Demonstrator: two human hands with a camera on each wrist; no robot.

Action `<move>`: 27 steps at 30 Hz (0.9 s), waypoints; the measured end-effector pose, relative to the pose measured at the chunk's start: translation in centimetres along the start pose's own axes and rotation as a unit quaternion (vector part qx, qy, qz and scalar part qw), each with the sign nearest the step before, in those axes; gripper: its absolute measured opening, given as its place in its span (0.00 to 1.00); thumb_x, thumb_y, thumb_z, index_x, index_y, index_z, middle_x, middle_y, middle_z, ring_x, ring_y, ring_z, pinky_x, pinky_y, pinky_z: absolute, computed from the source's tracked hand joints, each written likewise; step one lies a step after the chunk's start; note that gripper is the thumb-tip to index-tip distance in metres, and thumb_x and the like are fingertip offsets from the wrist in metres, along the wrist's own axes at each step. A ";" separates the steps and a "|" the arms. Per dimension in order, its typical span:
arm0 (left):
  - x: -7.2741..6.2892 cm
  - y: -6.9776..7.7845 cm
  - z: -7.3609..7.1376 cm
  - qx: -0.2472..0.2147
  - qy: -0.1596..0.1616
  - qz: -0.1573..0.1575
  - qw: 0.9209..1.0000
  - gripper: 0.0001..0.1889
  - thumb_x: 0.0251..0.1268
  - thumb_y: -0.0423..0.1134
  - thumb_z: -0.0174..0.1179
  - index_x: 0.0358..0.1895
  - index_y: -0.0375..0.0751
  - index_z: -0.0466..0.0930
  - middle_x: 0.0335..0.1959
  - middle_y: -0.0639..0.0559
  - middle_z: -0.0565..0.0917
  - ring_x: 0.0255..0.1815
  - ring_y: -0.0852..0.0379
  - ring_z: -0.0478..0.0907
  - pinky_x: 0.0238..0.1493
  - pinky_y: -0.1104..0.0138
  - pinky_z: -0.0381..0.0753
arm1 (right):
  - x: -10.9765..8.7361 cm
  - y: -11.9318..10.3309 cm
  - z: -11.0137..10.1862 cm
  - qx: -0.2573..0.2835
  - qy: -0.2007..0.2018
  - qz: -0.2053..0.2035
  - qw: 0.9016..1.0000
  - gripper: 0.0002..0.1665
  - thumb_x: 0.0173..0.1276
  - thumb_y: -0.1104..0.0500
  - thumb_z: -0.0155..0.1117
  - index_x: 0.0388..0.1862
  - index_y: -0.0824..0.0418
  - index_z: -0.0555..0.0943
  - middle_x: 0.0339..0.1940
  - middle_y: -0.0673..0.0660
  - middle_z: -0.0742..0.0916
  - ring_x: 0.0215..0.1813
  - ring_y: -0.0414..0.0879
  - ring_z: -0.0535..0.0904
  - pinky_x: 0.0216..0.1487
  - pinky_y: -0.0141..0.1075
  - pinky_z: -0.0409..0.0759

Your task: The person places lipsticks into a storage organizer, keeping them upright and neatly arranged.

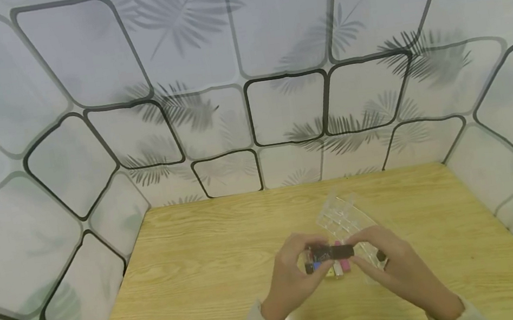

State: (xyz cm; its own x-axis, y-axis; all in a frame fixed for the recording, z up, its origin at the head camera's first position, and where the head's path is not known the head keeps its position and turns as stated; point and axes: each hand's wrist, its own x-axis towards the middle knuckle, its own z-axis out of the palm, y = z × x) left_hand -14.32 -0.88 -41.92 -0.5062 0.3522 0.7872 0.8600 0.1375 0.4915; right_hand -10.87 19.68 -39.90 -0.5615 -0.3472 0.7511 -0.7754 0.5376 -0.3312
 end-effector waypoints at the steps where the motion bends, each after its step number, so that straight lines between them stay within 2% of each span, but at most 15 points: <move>1: 0.0 0.0 0.0 0.002 -0.001 0.000 1.000 0.20 0.47 0.28 0.68 0.46 0.34 0.75 0.38 0.45 0.83 0.39 0.55 0.79 0.45 0.71 0.80 | 0.0 0.0 0.0 0.001 0.001 0.000 1.000 0.22 0.68 0.47 0.55 0.44 0.65 0.79 0.40 0.56 0.84 0.43 0.40 0.77 0.37 0.17 0.71; 2: 0.0 0.0 -0.1 0.003 -0.001 0.001 1.000 0.20 0.47 0.29 0.69 0.46 0.33 0.76 0.38 0.45 0.83 0.39 0.55 0.79 0.45 0.71 0.80 | 0.0 0.1 0.0 0.002 0.001 0.000 1.000 0.22 0.68 0.47 0.54 0.43 0.65 0.79 0.40 0.56 0.84 0.43 0.40 0.76 0.35 0.17 0.70; 7: 0.1 0.0 -0.1 0.001 0.001 0.002 1.000 0.19 0.47 0.29 0.69 0.45 0.33 0.76 0.38 0.44 0.84 0.39 0.55 0.80 0.46 0.70 0.80 | -0.1 0.2 0.3 0.006 0.007 -0.010 1.000 0.22 0.68 0.47 0.54 0.43 0.66 0.79 0.39 0.57 0.84 0.44 0.41 0.77 0.40 0.16 0.70; 10: 0.2 0.0 -0.1 0.000 0.005 0.002 1.000 0.19 0.47 0.29 0.69 0.45 0.33 0.76 0.38 0.44 0.84 0.39 0.55 0.80 0.46 0.69 0.80 | -0.2 0.2 0.3 0.004 0.006 -0.008 1.000 0.23 0.69 0.46 0.52 0.43 0.66 0.78 0.40 0.57 0.83 0.43 0.39 0.76 0.37 0.16 0.70; 12: 0.2 0.1 -0.1 -0.001 0.007 0.001 1.000 0.19 0.47 0.29 0.69 0.45 0.33 0.76 0.38 0.44 0.84 0.39 0.55 0.80 0.46 0.69 0.80 | -0.2 0.2 0.3 0.010 0.007 -0.008 1.000 0.23 0.69 0.47 0.53 0.43 0.67 0.78 0.39 0.58 0.83 0.41 0.38 0.74 0.32 0.17 0.68; 13: 0.2 0.1 -0.1 -0.002 0.009 0.000 1.000 0.19 0.47 0.29 0.69 0.45 0.33 0.76 0.38 0.44 0.84 0.39 0.55 0.80 0.46 0.69 0.80 | -0.2 0.2 0.3 0.011 0.006 -0.008 1.000 0.22 0.68 0.48 0.55 0.43 0.67 0.78 0.39 0.58 0.83 0.41 0.38 0.74 0.33 0.17 0.68; 16: 0.3 0.2 0.0 -0.003 0.017 0.003 1.000 0.19 0.47 0.30 0.69 0.45 0.33 0.76 0.37 0.44 0.84 0.39 0.54 0.80 0.46 0.68 0.80 | -0.2 0.1 0.3 0.016 0.000 -0.005 1.000 0.20 0.66 0.50 0.59 0.43 0.67 0.78 0.40 0.58 0.84 0.45 0.39 0.76 0.44 0.15 0.70; 20: 0.5 0.4 0.1 -0.002 0.027 0.010 1.000 0.19 0.46 0.30 0.69 0.44 0.32 0.76 0.36 0.44 0.84 0.37 0.55 0.79 0.43 0.70 0.80 | 0.0 -0.2 0.4 0.029 -0.019 0.012 0.999 0.20 0.66 0.50 0.59 0.43 0.67 0.79 0.41 0.57 0.84 0.49 0.41 0.77 0.59 0.17 0.67; 22: 0.5 0.5 0.2 -0.004 0.029 0.017 0.999 0.20 0.45 0.29 0.69 0.44 0.32 0.76 0.36 0.44 0.83 0.36 0.55 0.79 0.42 0.71 0.81 | 0.0 -0.4 0.5 0.037 -0.032 0.029 0.998 0.19 0.64 0.51 0.62 0.44 0.66 0.79 0.42 0.55 0.84 0.49 0.41 0.77 0.59 0.18 0.67; 24: 0.5 0.5 0.3 -0.011 0.030 0.025 0.999 0.20 0.44 0.29 0.70 0.43 0.32 0.76 0.36 0.44 0.83 0.36 0.55 0.79 0.42 0.72 0.81 | -0.1 -0.5 0.9 0.047 -0.036 0.033 0.998 0.16 0.59 0.59 0.67 0.44 0.65 0.79 0.43 0.55 0.84 0.49 0.43 0.78 0.60 0.19 0.68; 27: 0.6 0.5 0.5 -0.021 0.031 0.039 0.999 0.20 0.42 0.28 0.71 0.42 0.32 0.76 0.36 0.44 0.83 0.38 0.55 0.80 0.45 0.70 0.81 | -0.3 -0.7 1.3 0.050 -0.046 0.047 0.997 0.18 0.53 0.68 0.69 0.44 0.62 0.79 0.43 0.53 0.85 0.48 0.44 0.79 0.59 0.19 0.69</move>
State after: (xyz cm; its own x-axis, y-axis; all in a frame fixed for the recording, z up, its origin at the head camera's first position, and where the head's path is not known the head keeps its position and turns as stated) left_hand -14.14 -0.17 -41.33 -0.4427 0.3027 0.8440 0.8936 0.0719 0.4430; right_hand -10.52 18.39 -40.63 -0.6533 -0.3706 0.6602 -0.7409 0.4926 -0.4566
